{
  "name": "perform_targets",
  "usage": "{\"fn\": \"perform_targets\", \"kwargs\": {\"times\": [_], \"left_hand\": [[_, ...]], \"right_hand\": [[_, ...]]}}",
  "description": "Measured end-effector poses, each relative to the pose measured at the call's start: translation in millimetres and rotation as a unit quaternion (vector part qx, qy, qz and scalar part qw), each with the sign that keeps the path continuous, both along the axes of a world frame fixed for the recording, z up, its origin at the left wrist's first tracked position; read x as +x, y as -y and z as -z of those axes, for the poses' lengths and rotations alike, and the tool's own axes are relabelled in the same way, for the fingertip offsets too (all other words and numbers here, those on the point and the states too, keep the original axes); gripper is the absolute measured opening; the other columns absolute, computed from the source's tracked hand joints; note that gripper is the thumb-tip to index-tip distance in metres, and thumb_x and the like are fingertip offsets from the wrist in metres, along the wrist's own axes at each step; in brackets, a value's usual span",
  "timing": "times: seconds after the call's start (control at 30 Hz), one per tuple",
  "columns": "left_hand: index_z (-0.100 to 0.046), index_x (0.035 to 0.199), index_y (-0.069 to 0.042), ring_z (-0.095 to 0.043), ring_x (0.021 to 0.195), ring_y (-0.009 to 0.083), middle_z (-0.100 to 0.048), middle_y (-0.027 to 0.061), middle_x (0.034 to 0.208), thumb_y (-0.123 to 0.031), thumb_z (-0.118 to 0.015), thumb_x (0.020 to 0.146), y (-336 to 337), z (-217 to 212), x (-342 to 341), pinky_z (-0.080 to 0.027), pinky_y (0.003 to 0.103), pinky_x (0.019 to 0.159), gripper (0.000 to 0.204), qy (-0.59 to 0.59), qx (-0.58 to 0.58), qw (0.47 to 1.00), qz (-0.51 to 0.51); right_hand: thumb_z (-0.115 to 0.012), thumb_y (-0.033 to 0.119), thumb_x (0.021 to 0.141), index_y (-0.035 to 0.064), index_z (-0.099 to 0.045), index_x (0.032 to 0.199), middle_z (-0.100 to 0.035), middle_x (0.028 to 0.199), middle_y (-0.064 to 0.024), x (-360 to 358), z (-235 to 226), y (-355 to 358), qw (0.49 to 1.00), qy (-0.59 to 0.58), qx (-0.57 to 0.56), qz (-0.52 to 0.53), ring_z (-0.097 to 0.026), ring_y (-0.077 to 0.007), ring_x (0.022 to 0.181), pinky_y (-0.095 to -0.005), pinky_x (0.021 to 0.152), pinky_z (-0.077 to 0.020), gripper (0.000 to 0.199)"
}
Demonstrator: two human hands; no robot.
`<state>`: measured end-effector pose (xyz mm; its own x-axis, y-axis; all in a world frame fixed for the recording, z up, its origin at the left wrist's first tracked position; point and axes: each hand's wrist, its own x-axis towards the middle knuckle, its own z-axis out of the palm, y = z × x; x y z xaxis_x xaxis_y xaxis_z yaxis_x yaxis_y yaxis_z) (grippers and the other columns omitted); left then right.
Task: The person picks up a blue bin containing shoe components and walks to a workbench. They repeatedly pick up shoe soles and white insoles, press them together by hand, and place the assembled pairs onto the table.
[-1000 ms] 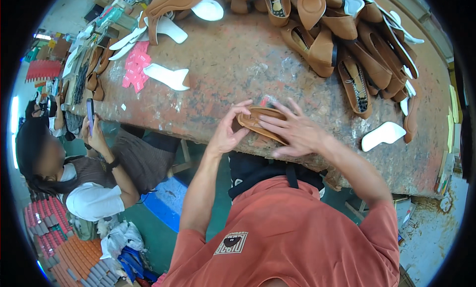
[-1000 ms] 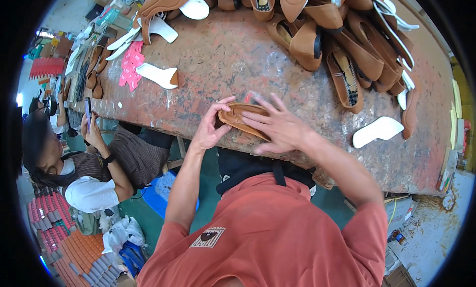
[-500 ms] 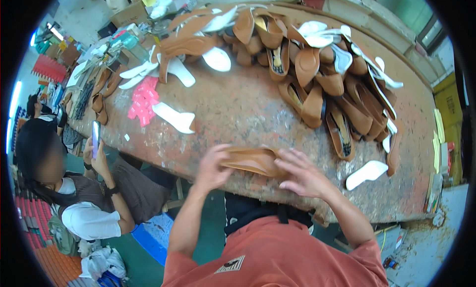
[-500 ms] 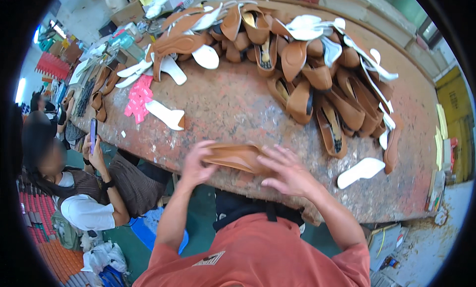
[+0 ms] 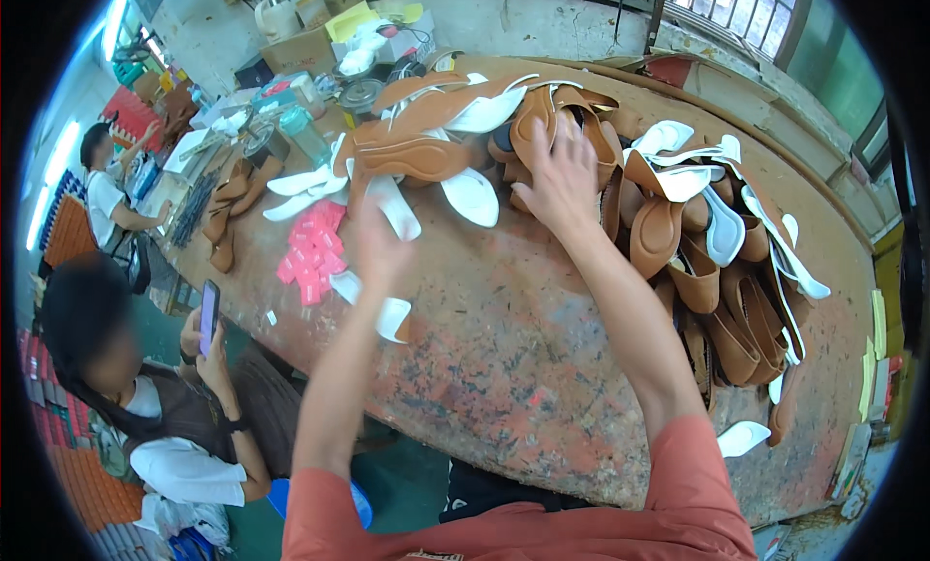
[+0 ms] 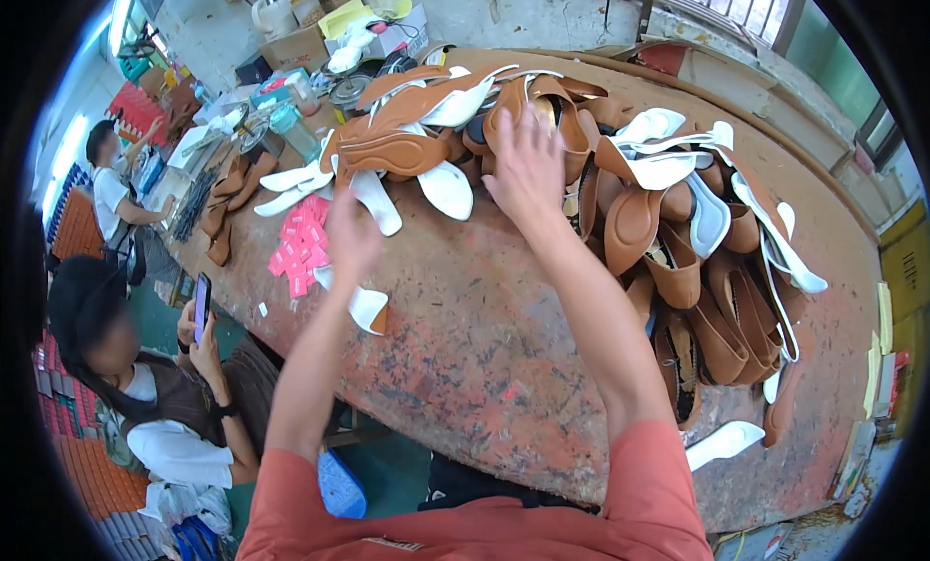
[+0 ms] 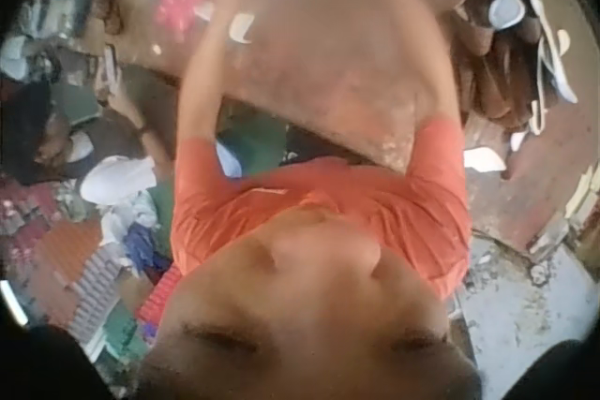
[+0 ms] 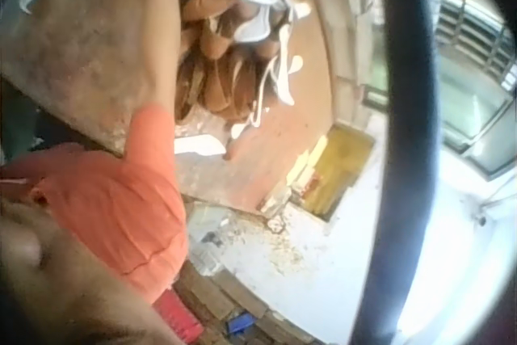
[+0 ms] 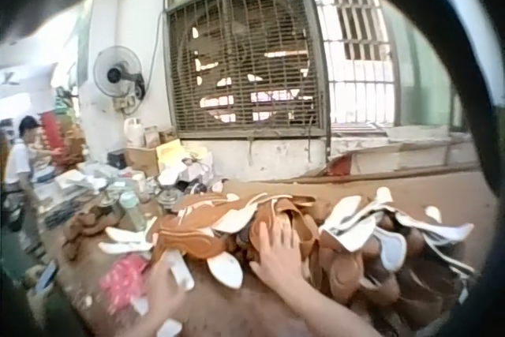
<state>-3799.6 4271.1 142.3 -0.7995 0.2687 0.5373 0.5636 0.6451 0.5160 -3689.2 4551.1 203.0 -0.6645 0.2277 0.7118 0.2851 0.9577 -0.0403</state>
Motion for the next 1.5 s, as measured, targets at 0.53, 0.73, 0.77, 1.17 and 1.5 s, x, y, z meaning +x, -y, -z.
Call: {"fn": "perform_targets", "kwargs": {"times": [0.53,0.73,0.77,1.17,1.5], "left_hand": [[-0.068,0.131,-0.005,-0.068,0.106,0.0397,-0.063,0.0185,0.127,-0.045,-0.083,0.089,-235.9,-37.0,78.1,-0.058,0.050,0.092,0.060,-0.044,-0.116,0.972,0.198],[-0.073,0.098,0.002,-0.064,0.105,0.0385,-0.063,0.0196,0.110,-0.030,-0.094,0.078,-108.7,-12.2,182.6,-0.054,0.046,0.096,0.043,0.063,0.103,0.968,0.221],[-0.074,0.098,0.002,-0.065,0.109,0.0388,-0.063,0.0212,0.117,-0.024,-0.095,0.076,-78.5,5.5,205.5,-0.053,0.046,0.099,0.040,0.087,0.145,0.960,0.222],[-0.077,0.092,-0.003,-0.070,0.128,0.0370,-0.068,0.0194,0.143,-0.001,-0.086,0.079,108.3,54.6,319.6,-0.058,0.043,0.101,0.016,0.260,-0.014,0.922,0.286],[-0.068,0.094,-0.003,-0.060,0.135,0.0404,-0.063,0.0175,0.147,0.002,-0.082,0.072,75.9,53.4,329.8,-0.053,0.046,0.108,0.027,0.264,-0.058,0.864,0.425]], "right_hand": [[-0.074,0.002,0.083,0.0026,-0.067,0.140,-0.059,0.153,-0.0214,429.6,89.2,74.7,0.970,0.169,-0.154,-0.076,-0.061,-0.0452,0.134,-0.0490,0.107,-0.0565,0.058],[-0.084,0.045,0.086,-0.0004,-0.065,0.126,-0.045,0.164,-0.0287,447.2,104.8,99.0,0.923,0.233,-0.303,-0.048,-0.044,-0.0489,0.151,-0.0534,0.124,-0.0386,0.063],[-0.083,0.047,0.087,-0.0020,-0.064,0.125,-0.044,0.164,-0.0289,429.5,117.1,99.6,0.930,0.220,-0.294,-0.028,-0.044,-0.0486,0.151,-0.0531,0.124,-0.0393,0.065],[-0.089,0.021,0.087,0.0048,-0.057,0.110,-0.067,0.096,-0.0128,385.6,81.5,55.2,0.833,0.076,-0.540,-0.094,-0.066,-0.0222,0.091,-0.0390,0.085,-0.0551,0.043],[-0.093,0.020,0.079,0.0078,-0.053,0.105,-0.065,0.098,-0.0121,415.5,30.6,51.4,0.804,0.132,-0.530,-0.234,-0.065,-0.0224,0.094,-0.0388,0.084,-0.0531,0.050]]}}
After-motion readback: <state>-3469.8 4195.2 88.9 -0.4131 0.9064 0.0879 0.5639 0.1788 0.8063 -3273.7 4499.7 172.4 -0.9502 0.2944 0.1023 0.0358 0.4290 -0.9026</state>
